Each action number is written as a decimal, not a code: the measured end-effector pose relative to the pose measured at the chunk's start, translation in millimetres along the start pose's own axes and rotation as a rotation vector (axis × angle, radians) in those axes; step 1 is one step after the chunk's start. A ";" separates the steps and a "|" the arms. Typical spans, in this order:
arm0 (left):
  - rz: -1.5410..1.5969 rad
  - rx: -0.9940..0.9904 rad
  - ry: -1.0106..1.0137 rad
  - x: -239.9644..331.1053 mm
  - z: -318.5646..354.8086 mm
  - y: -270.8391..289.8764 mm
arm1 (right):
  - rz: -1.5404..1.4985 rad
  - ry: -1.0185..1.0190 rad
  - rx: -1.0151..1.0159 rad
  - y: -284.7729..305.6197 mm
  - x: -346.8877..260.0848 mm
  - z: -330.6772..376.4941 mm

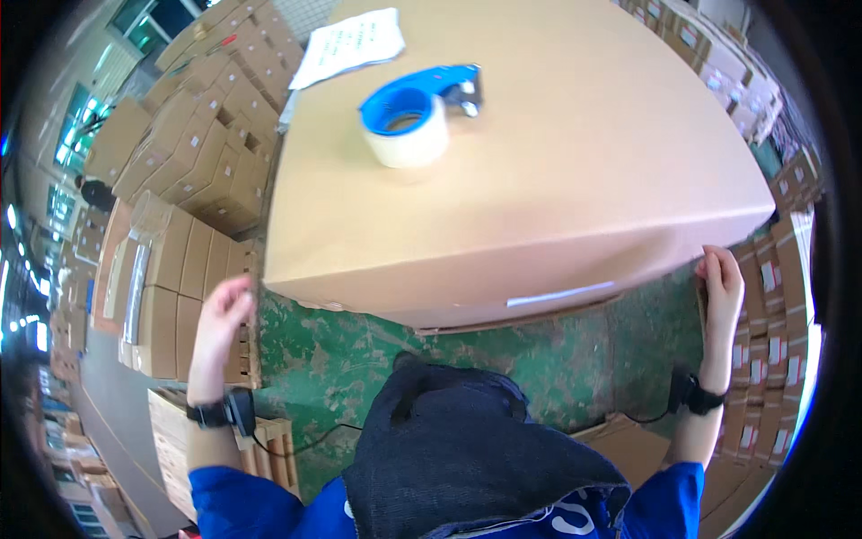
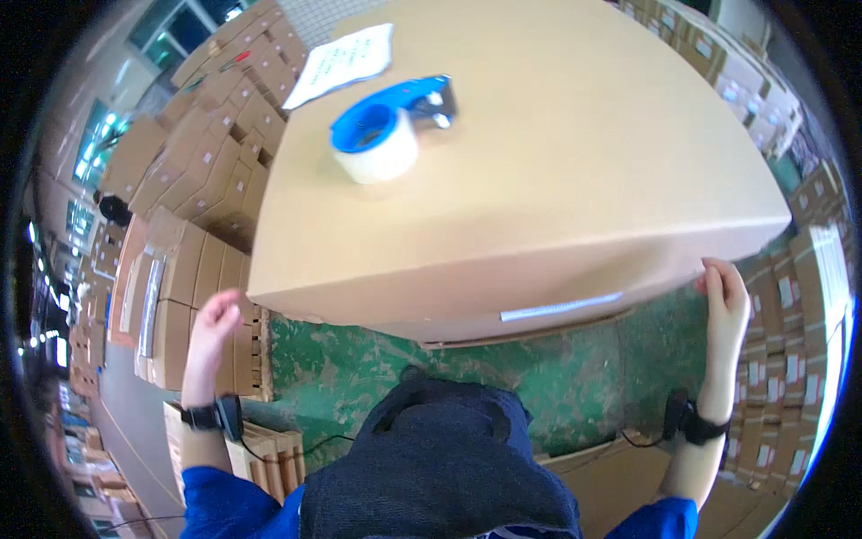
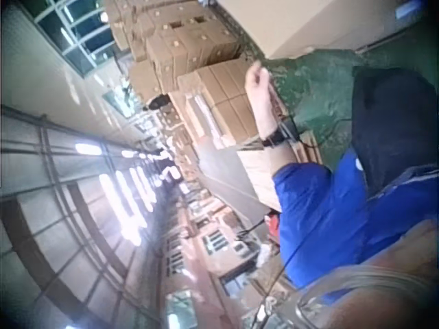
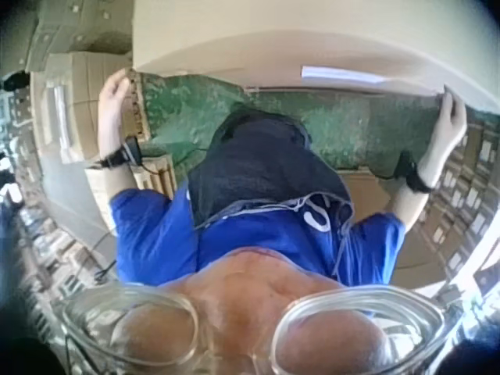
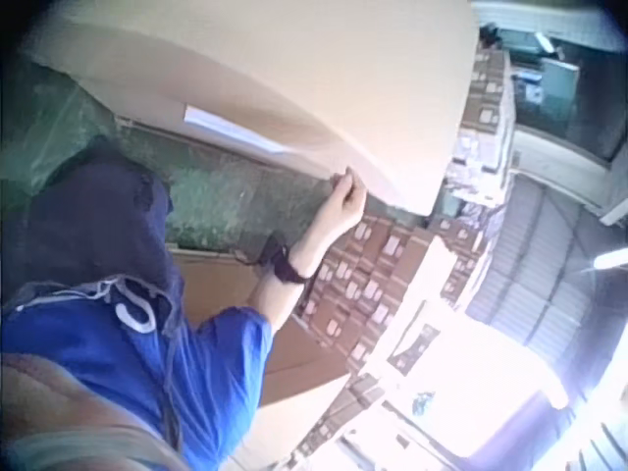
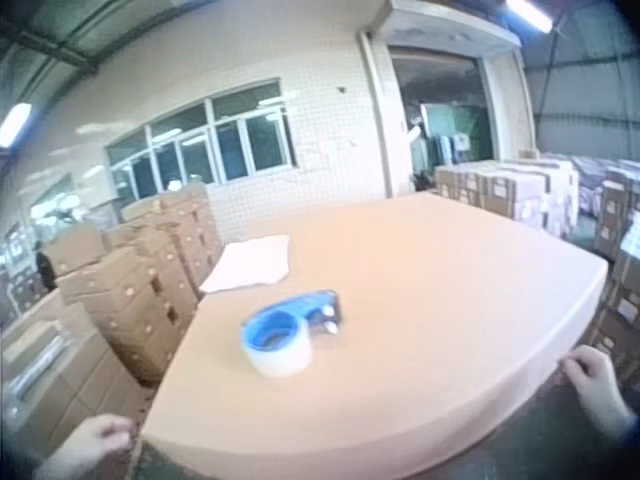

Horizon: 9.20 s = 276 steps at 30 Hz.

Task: Applying and taping shipping labels onto cardboard boxes in a warehouse.

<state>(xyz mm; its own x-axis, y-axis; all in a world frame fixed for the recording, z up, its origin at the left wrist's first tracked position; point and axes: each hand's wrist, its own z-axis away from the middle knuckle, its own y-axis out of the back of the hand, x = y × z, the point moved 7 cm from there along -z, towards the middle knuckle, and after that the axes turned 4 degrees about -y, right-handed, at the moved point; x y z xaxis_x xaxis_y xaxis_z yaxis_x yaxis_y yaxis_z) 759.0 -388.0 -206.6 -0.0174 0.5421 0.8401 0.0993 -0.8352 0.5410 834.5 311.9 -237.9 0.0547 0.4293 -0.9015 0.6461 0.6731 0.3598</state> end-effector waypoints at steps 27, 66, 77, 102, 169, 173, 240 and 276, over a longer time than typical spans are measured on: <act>0.059 -0.866 -0.661 68.3 -283.9 16.9 | 0.693 0.218 -0.381 -331.8 -295.5 55.5; 0.298 -0.329 -2.349 248.7 -276.3 112.0 | 0.653 -0.288 0.678 -405.6 -369.9 98.6; 0.019 -0.787 -1.696 288.3 -341.9 138.6 | -0.006 0.020 0.337 -451.4 -407.0 74.4; 0.335 -0.355 -2.119 322.9 -558.8 67.8 | -0.742 -0.016 0.172 -743.4 -440.4 -52.2; 0.469 -1.296 -1.087 229.2 -774.5 -171.4 | 0.539 -0.231 0.734 -582.9 -374.7 -115.5; 0.727 -1.277 -1.165 239.7 -757.6 -109.0 | 0.247 -0.116 0.702 -587.0 -390.7 -95.6; -0.194 -0.255 -1.235 363.4 -71.2 -13.9 | -0.078 -0.172 0.647 -103.2 -101.4 554.4; 0.366 -0.964 0.028 -241.5 248.9 319.8 | 0.404 0.216 -0.517 -182.8 -278.1 505.1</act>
<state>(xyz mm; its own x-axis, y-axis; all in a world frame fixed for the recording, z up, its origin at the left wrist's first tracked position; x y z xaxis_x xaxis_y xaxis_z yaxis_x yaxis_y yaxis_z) 1042.6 -762.9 -246.3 -0.1705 0.2478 0.9537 -0.7365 -0.6751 0.0437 1085.7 -234.7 -174.5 0.0271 0.7812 -0.6237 0.1584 0.6127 0.7743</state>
